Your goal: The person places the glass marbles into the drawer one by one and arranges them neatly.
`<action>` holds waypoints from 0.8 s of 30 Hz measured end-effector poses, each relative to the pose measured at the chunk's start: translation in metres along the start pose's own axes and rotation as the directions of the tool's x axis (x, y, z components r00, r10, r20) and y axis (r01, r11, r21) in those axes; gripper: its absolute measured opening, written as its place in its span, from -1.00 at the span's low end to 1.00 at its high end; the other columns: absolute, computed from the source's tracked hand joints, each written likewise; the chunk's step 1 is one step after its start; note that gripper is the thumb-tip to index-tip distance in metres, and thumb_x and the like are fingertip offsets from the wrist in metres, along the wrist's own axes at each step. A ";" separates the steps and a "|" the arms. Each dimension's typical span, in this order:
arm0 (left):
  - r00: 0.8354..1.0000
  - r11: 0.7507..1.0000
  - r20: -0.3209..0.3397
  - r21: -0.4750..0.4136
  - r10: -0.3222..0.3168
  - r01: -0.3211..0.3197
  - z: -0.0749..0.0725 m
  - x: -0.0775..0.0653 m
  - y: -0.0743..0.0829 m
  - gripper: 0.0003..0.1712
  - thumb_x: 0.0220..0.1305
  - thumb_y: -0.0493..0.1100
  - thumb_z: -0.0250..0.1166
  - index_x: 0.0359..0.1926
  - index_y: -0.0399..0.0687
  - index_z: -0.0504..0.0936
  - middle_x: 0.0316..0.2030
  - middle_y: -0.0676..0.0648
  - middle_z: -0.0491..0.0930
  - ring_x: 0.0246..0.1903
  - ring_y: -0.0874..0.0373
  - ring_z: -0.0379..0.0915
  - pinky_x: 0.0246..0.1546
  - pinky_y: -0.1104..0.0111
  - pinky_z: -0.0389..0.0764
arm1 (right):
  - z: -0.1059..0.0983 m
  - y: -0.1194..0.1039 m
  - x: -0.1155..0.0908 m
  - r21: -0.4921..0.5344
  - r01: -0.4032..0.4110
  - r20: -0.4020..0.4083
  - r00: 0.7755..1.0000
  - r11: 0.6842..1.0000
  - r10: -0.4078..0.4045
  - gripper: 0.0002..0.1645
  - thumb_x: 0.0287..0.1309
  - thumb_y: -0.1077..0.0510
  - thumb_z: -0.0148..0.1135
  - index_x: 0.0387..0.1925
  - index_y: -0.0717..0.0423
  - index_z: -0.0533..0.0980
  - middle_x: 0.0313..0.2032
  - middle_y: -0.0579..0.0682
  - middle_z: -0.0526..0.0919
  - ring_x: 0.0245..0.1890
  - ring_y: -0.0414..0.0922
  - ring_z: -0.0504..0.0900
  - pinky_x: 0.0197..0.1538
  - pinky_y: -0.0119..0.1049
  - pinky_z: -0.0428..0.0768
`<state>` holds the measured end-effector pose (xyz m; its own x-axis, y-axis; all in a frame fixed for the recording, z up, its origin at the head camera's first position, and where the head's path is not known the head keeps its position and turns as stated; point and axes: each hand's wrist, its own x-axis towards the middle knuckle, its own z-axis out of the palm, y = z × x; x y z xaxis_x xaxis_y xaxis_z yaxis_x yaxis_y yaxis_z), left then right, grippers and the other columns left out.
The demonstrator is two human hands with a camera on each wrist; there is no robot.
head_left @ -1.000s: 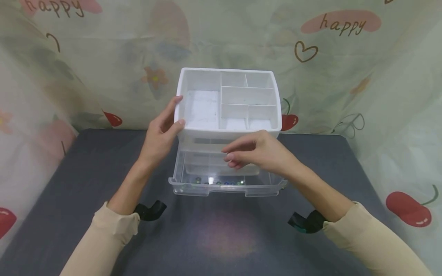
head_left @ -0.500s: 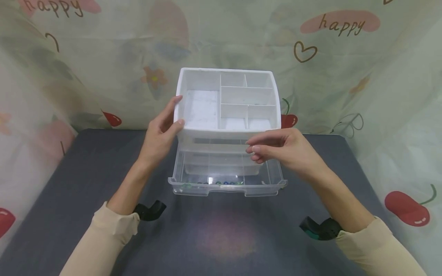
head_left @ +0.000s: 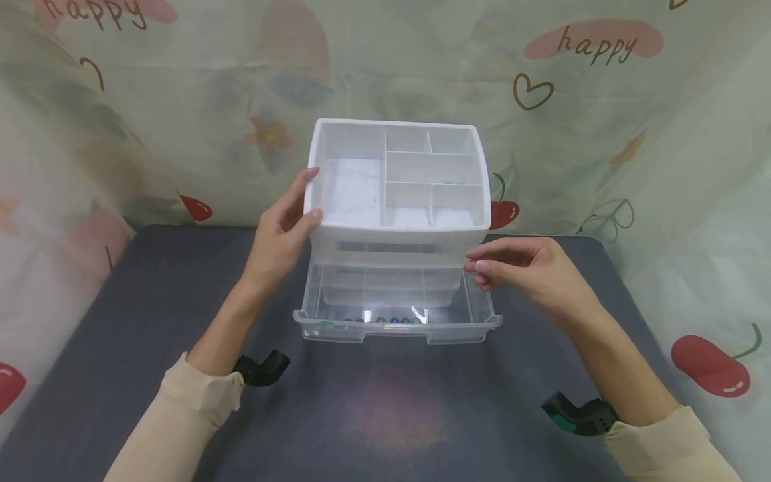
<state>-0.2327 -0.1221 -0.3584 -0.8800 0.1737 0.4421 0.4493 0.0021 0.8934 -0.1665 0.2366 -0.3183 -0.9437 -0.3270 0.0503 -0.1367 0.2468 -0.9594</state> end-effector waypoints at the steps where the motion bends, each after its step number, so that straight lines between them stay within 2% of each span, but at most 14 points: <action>1: 1.000 1.000 -0.001 0.001 -0.001 0.001 0.000 0.000 0.000 -0.37 0.45 -0.36 0.11 0.48 0.01 0.30 0.43 -0.16 0.27 0.24 -0.06 0.36 0.02 0.40 0.47 | -0.001 0.002 -0.002 0.003 -0.005 -0.008 1.000 1.000 0.005 -0.71 0.23 0.23 0.37 -0.05 0.31 0.66 -0.19 0.13 0.76 -0.28 -0.02 0.74 -0.14 -0.22 0.66; 6: 1.000 1.000 -0.007 -0.005 -0.004 0.004 0.001 -0.001 0.000 -0.37 0.45 -0.36 0.11 0.48 0.02 0.30 0.43 -0.17 0.27 0.24 -0.06 0.36 0.02 0.40 0.47 | -0.009 0.014 -0.009 0.028 -0.025 -0.037 0.999 0.999 0.026 -0.67 0.23 0.25 0.36 -0.02 0.39 0.62 -0.20 0.09 0.77 -0.28 -0.05 0.74 -0.13 -0.24 0.66; 11: 1.000 1.000 -0.008 -0.015 -0.001 0.001 0.001 0.001 0.001 -0.37 0.45 -0.37 0.11 0.48 0.01 0.30 0.44 -0.15 0.25 0.27 -0.06 0.33 0.05 0.40 0.45 | -0.016 0.027 -0.016 0.049 -0.028 -0.069 0.997 0.998 0.031 -0.69 0.24 0.27 0.34 -0.02 0.36 0.63 -0.21 0.09 0.76 -0.29 -0.04 0.72 -0.11 -0.27 0.64; 16: 1.000 1.000 -0.011 -0.020 0.007 -0.008 0.001 0.002 0.002 -0.37 0.44 -0.38 0.11 0.48 -0.03 0.30 0.44 -0.15 0.25 0.27 -0.07 0.33 0.05 0.39 0.45 | -0.021 0.039 -0.020 0.021 -0.033 -0.088 0.996 0.999 0.034 -0.68 0.25 0.25 0.34 -0.01 0.35 0.62 -0.18 0.08 0.76 -0.28 -0.05 0.72 -0.10 -0.30 0.63; 24: 1.000 1.000 -0.014 -0.025 -0.001 0.001 0.002 -0.001 0.002 -0.36 0.43 -0.40 0.12 0.48 -0.04 0.29 0.46 0.01 0.22 0.33 -0.03 0.29 0.06 0.41 0.45 | -0.030 0.068 -0.025 -0.036 -0.067 -0.110 0.992 0.997 0.063 -0.69 0.27 0.19 0.33 0.01 0.23 0.65 -0.12 0.02 0.75 -0.22 -0.11 0.73 -0.07 -0.34 0.62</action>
<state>-0.2307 -0.1203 -0.3569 -0.8825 0.1596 0.4425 0.4448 -0.0227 0.8953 -0.1609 0.2892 -0.3761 -0.9778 -0.2086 0.0198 -0.0833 0.3007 -0.9501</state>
